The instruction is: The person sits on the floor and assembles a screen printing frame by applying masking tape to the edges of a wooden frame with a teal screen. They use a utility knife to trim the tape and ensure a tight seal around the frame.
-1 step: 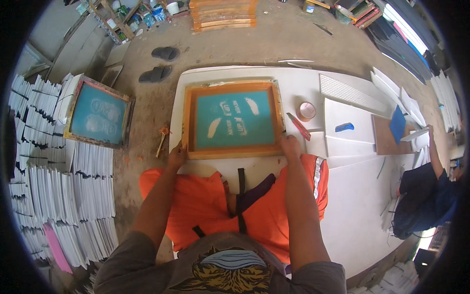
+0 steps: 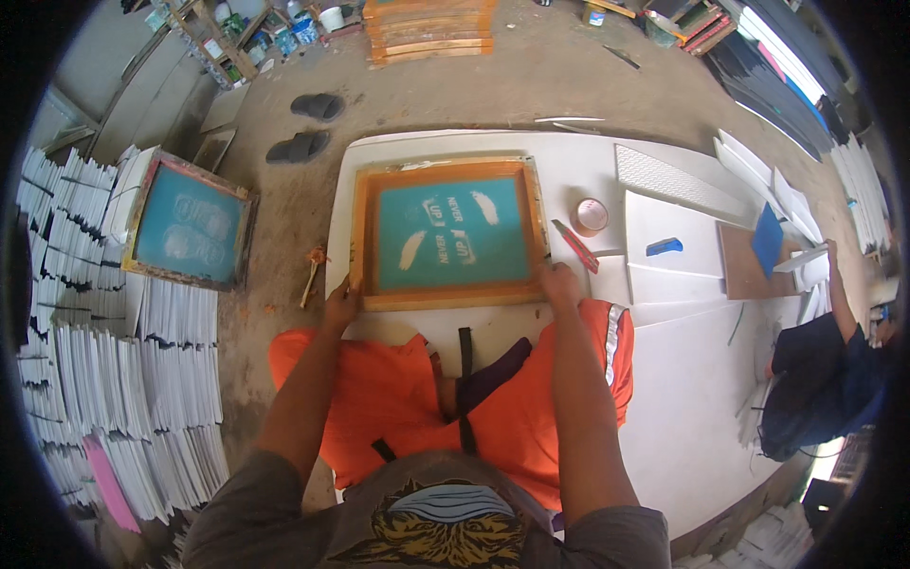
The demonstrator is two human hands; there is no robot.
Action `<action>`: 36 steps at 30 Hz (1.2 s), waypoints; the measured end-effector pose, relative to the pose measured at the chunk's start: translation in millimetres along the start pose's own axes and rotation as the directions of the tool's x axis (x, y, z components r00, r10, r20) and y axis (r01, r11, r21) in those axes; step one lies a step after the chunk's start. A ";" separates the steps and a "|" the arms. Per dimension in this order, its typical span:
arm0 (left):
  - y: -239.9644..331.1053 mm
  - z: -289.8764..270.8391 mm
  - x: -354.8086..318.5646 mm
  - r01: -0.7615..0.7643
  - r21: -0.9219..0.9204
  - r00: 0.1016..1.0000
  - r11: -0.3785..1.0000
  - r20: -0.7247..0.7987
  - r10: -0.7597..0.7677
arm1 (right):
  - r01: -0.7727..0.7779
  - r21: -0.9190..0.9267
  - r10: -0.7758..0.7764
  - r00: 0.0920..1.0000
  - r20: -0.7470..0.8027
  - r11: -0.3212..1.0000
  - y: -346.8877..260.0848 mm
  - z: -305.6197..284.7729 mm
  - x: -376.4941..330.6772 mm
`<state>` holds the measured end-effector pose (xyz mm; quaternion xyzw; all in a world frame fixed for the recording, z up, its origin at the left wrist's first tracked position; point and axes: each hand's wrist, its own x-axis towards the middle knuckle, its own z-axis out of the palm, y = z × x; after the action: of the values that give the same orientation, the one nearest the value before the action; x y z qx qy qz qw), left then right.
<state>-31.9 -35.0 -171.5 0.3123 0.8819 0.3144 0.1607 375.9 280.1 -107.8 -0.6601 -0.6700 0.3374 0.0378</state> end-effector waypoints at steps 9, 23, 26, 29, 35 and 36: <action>89.0 -24.6 -22.3 0.159 -0.024 0.980 0.987 0.122 -0.155 | 0.073 -0.001 -0.073 0.994 -0.075 0.997 9.9 -4.2 6.1; 32.3 -4.5 -1.9 0.127 -0.095 0.983 0.987 0.148 -0.112 | 0.009 0.012 -0.008 0.996 -0.091 1.000 -1.4 -8.2 0.0; 43.8 -12.0 -3.6 0.121 -0.071 0.978 0.990 0.182 -0.107 | 0.006 0.013 -0.005 0.997 -0.074 1.000 -2.0 -13.0 1.6; 35.9 -3.7 -2.5 0.094 -0.025 0.989 0.995 0.116 -0.091 | -0.035 -0.069 0.029 0.996 -0.087 0.997 -14.5 -17.6 0.3; 56.5 -12.1 -13.1 0.183 -0.103 0.977 0.978 0.125 -0.170 | 0.192 -0.331 -0.313 0.876 -0.368 0.924 -16.9 -47.5 41.3; 45.0 -8.5 -12.9 0.174 -0.054 0.981 0.983 0.095 -0.169 | 0.158 -0.376 -0.296 0.890 -0.345 0.913 -11.9 -46.4 59.8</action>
<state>-6.1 -19.9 -134.5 0.2440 0.8872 0.3121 0.2364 381.1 354.4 -89.7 -0.6268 -0.7698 0.0702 0.0981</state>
